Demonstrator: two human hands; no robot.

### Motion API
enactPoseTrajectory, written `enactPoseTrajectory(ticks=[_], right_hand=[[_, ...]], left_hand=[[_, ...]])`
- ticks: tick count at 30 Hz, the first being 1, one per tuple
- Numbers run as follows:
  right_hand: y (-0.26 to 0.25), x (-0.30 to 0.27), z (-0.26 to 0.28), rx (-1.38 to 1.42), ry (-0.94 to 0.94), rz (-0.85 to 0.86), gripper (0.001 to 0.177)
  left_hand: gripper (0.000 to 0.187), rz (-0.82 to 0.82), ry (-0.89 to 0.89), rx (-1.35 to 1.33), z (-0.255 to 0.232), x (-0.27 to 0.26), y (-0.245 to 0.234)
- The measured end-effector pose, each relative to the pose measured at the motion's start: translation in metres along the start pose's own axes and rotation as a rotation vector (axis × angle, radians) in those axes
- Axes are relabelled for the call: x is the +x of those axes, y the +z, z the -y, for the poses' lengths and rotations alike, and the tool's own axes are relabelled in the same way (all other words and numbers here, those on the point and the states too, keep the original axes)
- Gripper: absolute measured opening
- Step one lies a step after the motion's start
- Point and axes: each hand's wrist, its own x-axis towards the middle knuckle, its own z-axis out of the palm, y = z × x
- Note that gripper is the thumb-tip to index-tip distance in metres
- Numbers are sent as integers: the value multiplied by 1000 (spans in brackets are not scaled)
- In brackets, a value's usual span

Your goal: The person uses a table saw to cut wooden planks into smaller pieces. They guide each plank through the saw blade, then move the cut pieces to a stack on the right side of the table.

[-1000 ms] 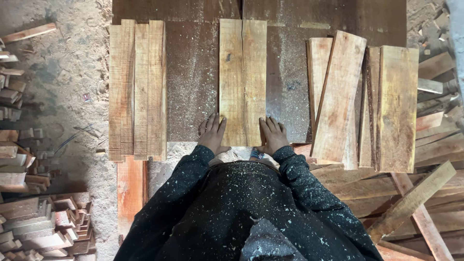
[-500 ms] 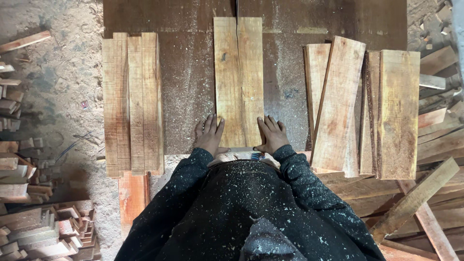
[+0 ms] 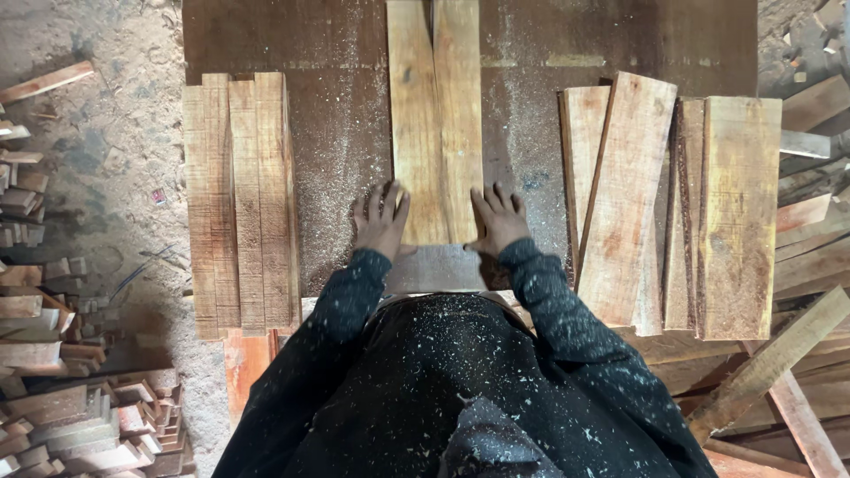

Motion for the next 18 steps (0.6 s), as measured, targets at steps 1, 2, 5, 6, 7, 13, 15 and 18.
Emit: enactPoseTrajectory(ticks=[1, 2, 5, 6, 7, 13, 15, 18], right_hand=[[-5, 8, -1, -13, 9, 5, 135], [-11, 18, -2, -6, 5, -2, 134], [-30, 45, -4, -2, 10, 0, 133], [-37, 55, -6, -12, 22, 13, 133], [-45, 66, -7, -21, 34, 27, 134], [-71, 79, -2, -29, 47, -13, 132], [-76, 76, 3, -111, 29, -16, 131], [-87, 95, 0, -165, 11, 64, 136]], left_hand=[[133, -8, 1, -10, 2, 7, -5], [132, -5, 0, -5, 4, 17, -10], [131, 1, -8, 6, 11, 45, -28], [131, -2, -15, 7, 13, 55, -35], [132, -5, -22, 8, 15, 65, -41], [116, 36, -45, -15, 24, 85, -45], [108, -55, 9, 0, 23, 78, -34], [99, -60, 30, 65, 28, 94, -27]])
